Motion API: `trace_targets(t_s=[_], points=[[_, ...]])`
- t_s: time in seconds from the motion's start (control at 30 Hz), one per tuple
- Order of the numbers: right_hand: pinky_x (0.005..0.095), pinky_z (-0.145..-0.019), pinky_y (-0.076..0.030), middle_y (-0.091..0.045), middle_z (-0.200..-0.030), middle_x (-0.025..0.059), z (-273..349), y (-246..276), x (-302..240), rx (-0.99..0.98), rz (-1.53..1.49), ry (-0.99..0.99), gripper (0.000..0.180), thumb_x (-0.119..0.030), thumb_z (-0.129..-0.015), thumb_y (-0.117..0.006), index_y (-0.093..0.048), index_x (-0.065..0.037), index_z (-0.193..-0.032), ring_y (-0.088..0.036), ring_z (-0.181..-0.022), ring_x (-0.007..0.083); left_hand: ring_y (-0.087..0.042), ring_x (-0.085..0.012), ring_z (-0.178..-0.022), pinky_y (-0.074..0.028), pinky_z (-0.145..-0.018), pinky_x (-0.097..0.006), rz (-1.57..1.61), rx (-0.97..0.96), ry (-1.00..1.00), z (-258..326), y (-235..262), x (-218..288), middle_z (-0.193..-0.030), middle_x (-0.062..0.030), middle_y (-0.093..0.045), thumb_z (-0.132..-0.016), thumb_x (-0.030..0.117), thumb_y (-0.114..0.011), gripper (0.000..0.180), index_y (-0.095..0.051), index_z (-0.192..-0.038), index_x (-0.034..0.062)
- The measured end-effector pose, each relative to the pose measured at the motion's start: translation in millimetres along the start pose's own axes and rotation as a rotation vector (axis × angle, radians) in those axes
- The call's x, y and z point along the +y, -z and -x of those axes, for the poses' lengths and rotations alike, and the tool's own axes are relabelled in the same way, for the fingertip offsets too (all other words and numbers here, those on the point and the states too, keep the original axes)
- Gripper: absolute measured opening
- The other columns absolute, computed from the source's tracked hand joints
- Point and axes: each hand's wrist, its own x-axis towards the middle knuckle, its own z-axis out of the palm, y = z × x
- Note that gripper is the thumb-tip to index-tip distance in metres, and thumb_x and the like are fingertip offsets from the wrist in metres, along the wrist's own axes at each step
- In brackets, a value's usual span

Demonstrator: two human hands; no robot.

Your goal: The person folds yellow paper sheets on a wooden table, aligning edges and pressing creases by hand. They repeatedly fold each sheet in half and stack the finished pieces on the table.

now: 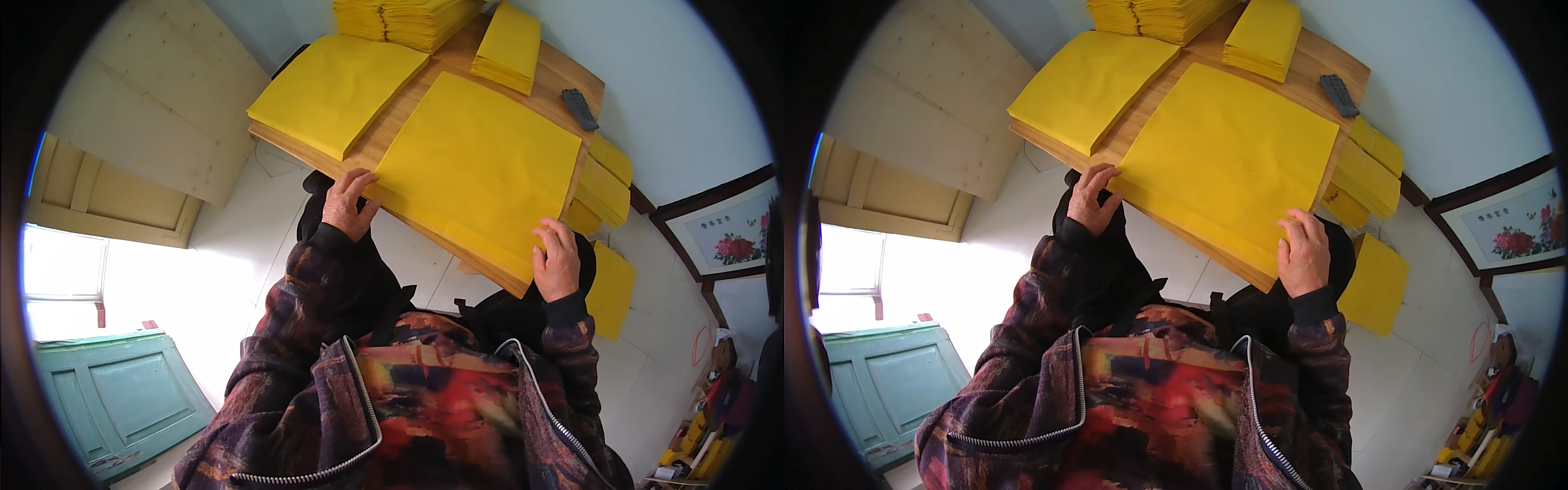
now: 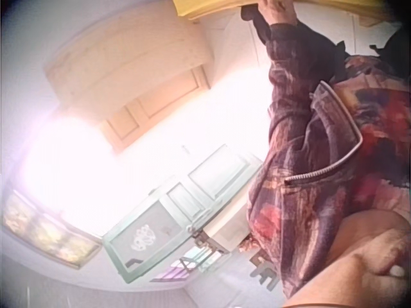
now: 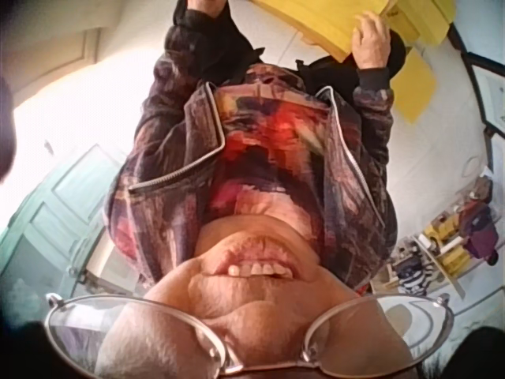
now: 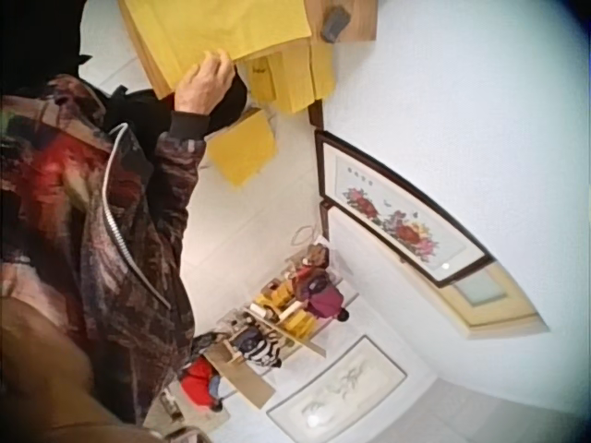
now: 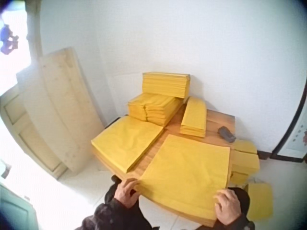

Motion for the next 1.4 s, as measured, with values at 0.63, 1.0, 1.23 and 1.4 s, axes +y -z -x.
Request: trace_targets(t_s=[0.63, 1.0, 1.23, 1.4], points=[[0.0401, -0.088, -0.042, -0.056, -0.11, 0.0048, -9, 0, 24, -0.111, 0.143, 0.005, 0.027, -0.005, -0.076, -0.064, -0.063, -0.007, -0.103, -0.053, -0.105, 0.0274, -0.049, -0.0296, -0.119, -0.037, -0.102, -0.045, -0.128, -0.014, -0.005, -2, -12, -9, -0.139, -0.0066, -0.045, -0.074, 0.015, -0.07, 0.05, -0.059, -0.122, 0.0167], [0.0418, -0.083, -0.045, -0.057, -0.104, 0.0069, -14, -5, 7, -0.045, 0.105, 0.037, 0.024, -0.005, -0.074, -0.067, -0.061, -0.005, -0.098, -0.054, -0.1, 0.0299, -0.046, -0.0314, -0.123, -0.036, -0.101, -0.045, -0.188, -0.023, -0.012, -1, -9, -5, -0.134, -0.0047, -0.052, -0.075, 0.017, -0.067, 0.042, -0.061, -0.117, 0.0156], [0.0412, -0.088, -0.044, -0.057, -0.108, 0.0091, -32, 2, 16, 0.039, 0.056, 0.02, 0.023, -0.005, -0.073, -0.068, -0.062, -0.003, -0.095, -0.054, -0.105, 0.031, -0.041, -0.0358, -0.128, -0.035, -0.105, -0.047, -0.225, 0.002, -0.112, -15, -15, 26, -0.139, -0.0126, -0.045, -0.08, 0.013, -0.064, 0.047, -0.054, -0.125, 0.0107], [0.0422, -0.093, -0.044, -0.055, -0.118, 0.0133, -64, -8, 42, 0.019, 0.073, 0.054, 0.026, -0.007, -0.08, -0.065, -0.061, -0.001, -0.104, -0.052, -0.111, 0.0336, -0.036, -0.0364, -0.133, -0.032, -0.109, -0.046, -0.251, -0.159, -0.125, -20, -32, 35, -0.14, -0.0141, -0.044, -0.08, 0.014, -0.062, 0.048, -0.053, -0.126, 0.0079]])
